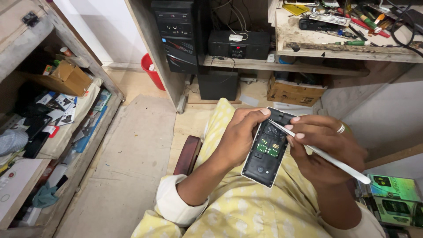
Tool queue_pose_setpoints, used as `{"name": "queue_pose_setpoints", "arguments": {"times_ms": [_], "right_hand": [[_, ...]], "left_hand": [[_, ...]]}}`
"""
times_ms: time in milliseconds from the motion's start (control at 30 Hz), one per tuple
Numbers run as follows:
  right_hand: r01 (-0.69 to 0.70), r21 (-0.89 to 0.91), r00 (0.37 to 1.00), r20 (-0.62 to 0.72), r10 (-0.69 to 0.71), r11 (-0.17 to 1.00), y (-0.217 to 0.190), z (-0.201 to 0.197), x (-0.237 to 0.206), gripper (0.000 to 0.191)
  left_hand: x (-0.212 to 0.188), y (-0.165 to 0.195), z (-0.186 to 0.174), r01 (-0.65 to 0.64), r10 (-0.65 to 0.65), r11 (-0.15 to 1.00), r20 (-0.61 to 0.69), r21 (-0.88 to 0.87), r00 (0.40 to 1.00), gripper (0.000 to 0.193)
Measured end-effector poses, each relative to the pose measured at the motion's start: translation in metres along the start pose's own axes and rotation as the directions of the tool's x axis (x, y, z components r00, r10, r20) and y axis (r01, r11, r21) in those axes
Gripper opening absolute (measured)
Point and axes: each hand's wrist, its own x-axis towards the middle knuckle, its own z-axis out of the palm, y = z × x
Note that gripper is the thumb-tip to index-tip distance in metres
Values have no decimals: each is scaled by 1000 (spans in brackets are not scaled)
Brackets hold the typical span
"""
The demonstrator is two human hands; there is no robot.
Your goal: The person removes the back cover of a white smartphone and uses tweezers to lift and remove a black internal component from the circuit board. They then place the phone on the desk and pick up a blue circuit board to inspect it.
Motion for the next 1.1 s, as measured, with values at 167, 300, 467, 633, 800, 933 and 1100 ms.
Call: {"name": "queue_pose_setpoints", "arguments": {"times_ms": [167, 300, 467, 633, 800, 933, 1100], "right_hand": [[-36, 58, 998, -40, 39, 998, -1, 1, -1, 18], [-34, 18, 999, -31, 34, 999, -4, 2, 2, 19], [7, 6, 1000, -19, -6, 1000, -5, 2, 4, 19], [-22, 43, 1000, -12, 23, 999, -2, -1, -1, 21], [-27, 72, 1000, -14, 28, 997, 0, -2, -2, 20], [-58, 94, 998, -24, 61, 994, -1, -1, 3, 18], [-21, 3, 1000, -11, 21, 1000, -2, 0, 1, 20]], "left_hand": [[-1, -3, 0, 10, -8, 999, -42, 43, 999, 31], [0, -5, 0, 23, -24, 1000, -54, -11, 998, 31], [-1, -4, 1, 30, -32, 999, -113, -21, 993, 27], [-4, 0, 1, 13, -12, 999, 22, -49, 1000, 31], [-4, 5, 1, 15, -13, 999, 47, -39, 999, 31], [-4, 7, 2, -7, 7, 1000, 32, 11, 999, 32], [-4, 7, 3, -15, 15, 1000, 39, -3, 999, 31]]}}
